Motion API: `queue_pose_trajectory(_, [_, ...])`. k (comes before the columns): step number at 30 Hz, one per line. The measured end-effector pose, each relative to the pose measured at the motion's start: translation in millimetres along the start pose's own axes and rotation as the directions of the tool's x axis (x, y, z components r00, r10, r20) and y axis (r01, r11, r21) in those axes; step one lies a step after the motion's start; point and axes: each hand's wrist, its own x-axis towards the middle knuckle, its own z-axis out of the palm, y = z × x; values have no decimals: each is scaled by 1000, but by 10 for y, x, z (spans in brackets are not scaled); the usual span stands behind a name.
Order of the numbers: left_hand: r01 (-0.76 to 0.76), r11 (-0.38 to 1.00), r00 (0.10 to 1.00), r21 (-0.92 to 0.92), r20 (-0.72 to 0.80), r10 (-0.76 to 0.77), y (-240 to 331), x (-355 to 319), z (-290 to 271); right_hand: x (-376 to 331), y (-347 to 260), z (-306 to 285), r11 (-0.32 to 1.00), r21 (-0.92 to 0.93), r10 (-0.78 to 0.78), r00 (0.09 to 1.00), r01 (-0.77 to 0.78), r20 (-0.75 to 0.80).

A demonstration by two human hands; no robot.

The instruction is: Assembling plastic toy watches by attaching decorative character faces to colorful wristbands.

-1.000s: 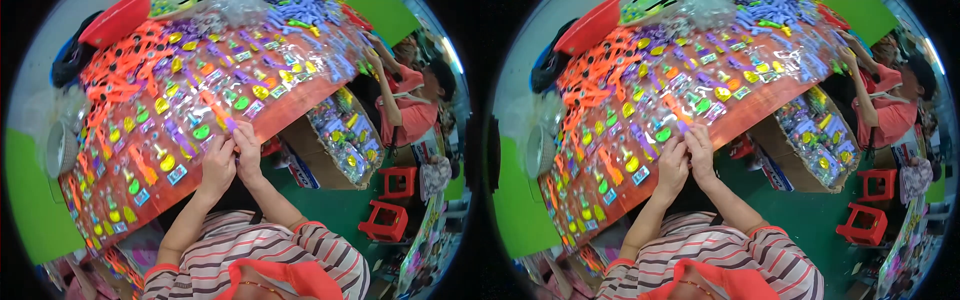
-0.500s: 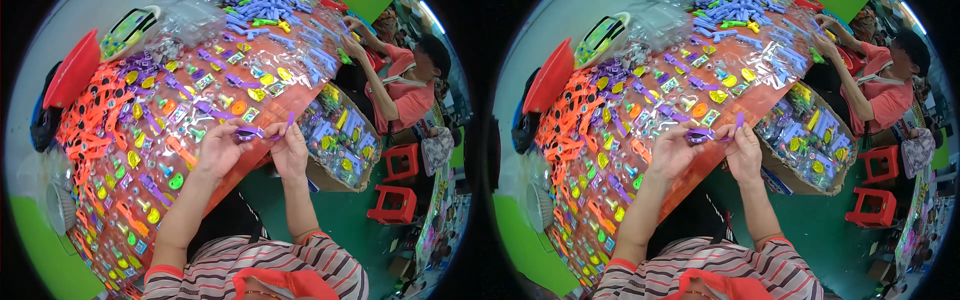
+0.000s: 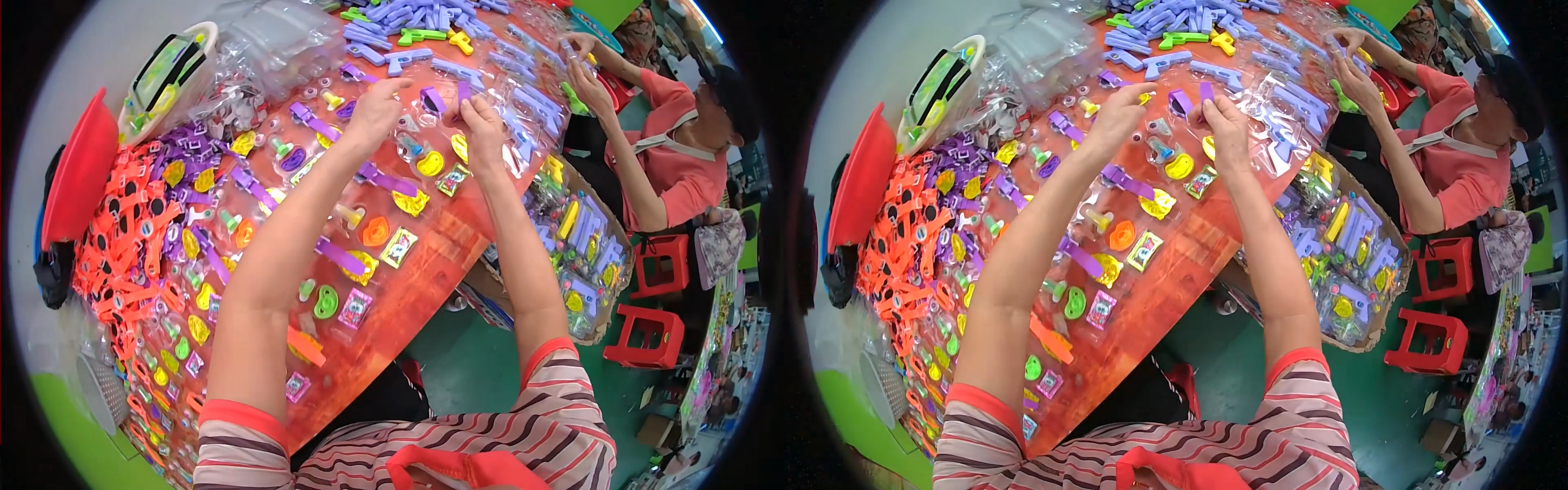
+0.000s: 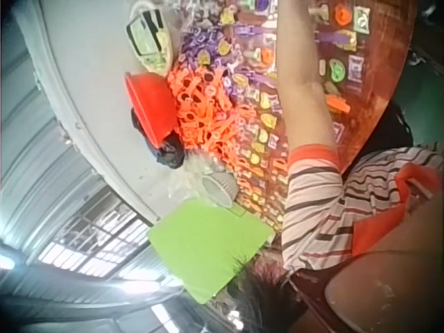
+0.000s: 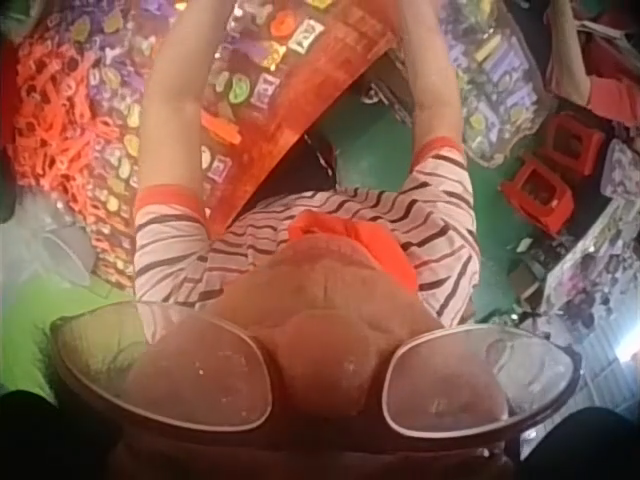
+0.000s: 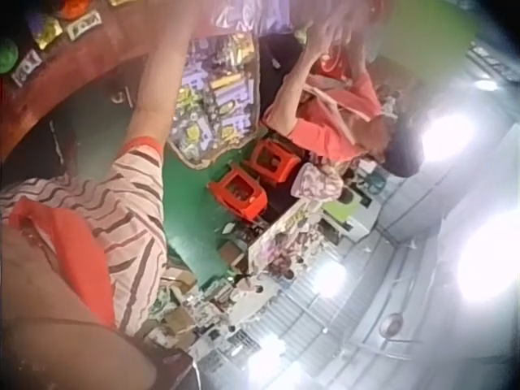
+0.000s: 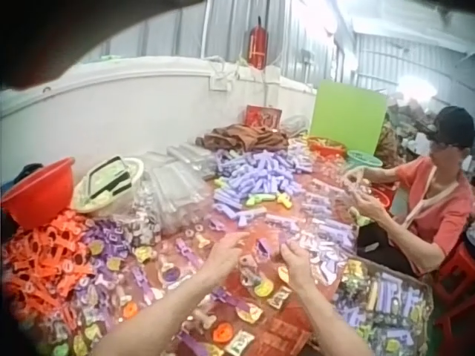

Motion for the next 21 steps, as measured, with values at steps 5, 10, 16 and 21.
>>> queue_pose_trajectory(5, [-335, 791, 941, 512, 232, 248, -70, 19, 312, 222, 341, -247, 984, -106, 155, 983, -144, 95])
queue_pose_trajectory(10, [-315, 637, 933, 704, 352, 72, -107, -89, 445, 232, 381, -205, 980, -176, 114, 989, -97, 95])
queue_pose_trajectory(16, [-308, 574, 932, 759, 363, 20, -85, -109, 465, 29, 201, -171, 989, -101, 109, 994, -110, -13])
queue_pose_trajectory(21, [-293, 580, 915, 760, 399, -60, -31, -92, 434, -297, 100, -323, 740, -617, -160, 962, 266, 223])
